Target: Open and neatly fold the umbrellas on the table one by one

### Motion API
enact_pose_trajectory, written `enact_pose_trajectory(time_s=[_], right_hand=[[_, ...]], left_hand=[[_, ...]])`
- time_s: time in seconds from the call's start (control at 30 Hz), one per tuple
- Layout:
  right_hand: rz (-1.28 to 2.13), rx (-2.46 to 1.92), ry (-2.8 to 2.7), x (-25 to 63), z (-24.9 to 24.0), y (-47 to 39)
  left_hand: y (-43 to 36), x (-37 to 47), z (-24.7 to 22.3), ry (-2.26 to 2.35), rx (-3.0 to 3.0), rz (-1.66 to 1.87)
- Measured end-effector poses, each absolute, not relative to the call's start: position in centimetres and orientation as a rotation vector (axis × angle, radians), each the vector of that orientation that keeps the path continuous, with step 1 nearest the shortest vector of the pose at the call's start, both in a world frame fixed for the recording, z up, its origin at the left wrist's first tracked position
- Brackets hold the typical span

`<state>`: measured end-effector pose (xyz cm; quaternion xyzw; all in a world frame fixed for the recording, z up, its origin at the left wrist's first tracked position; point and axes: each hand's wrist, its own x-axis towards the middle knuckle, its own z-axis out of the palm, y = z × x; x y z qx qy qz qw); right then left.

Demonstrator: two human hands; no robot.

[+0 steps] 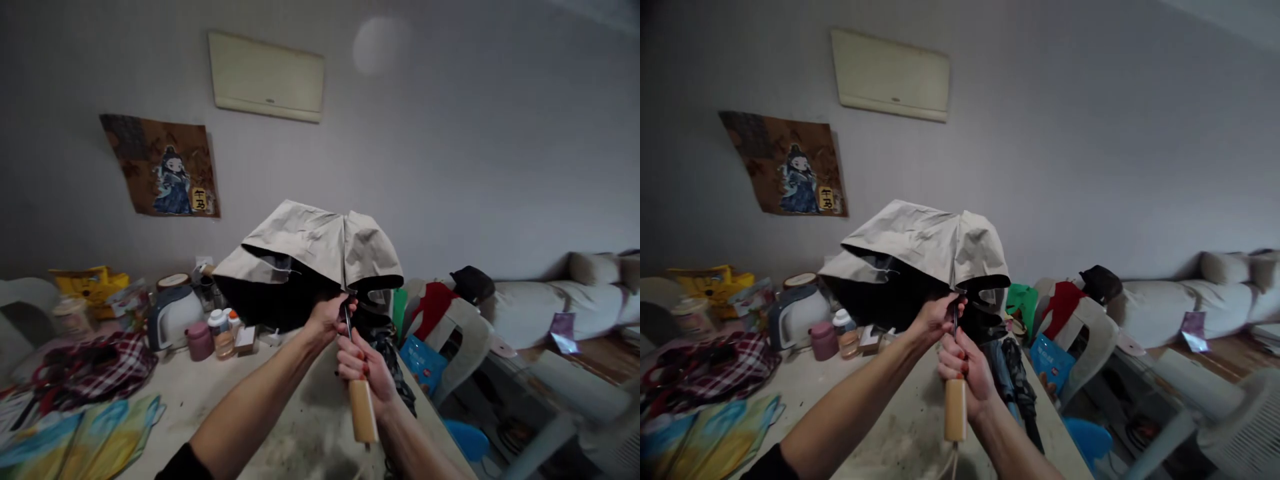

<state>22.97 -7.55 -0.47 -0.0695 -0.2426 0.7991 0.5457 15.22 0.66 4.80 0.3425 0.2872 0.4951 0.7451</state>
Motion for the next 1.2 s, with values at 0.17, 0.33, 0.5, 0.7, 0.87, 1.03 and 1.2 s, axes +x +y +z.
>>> enact_pose_trajectory(time_s=[0.17,0.33,0.5,0.7,0.87,1.03,1.2], right_hand=[[1.7,-0.493,-0.699,21.5,-0.4,-9.4],[1.591,-0.599,-0.687,21.0,-0.8,-10.1],[1.425,-0.726,-0.75,21.0,1.2,-9.6],[1.276,-0.747,-0.771,20.8,5.2,-10.2],[1.249,-0.771,-0.706,20.4,3.5,-12.1],[1.148,-0.697,-0.735,21.6,3.0,-13.3],[1.091,-0.728,-0.749,23.5,4.8,-14.1]], left_hand=[[1.7,15.7,4.4,0.675,0.741,1.333],[2.5,15.0,4.9,0.636,0.643,1.251],[3.7,16.0,7.1,0.561,0.587,1.245],[5.7,18.2,12.0,0.478,0.551,1.25],[6.7,19.0,14.8,0.445,0.575,1.255],[5.5,20.4,17.1,0.419,0.722,1.216],[2.9,21.8,17.4,0.427,0.862,1.155]])
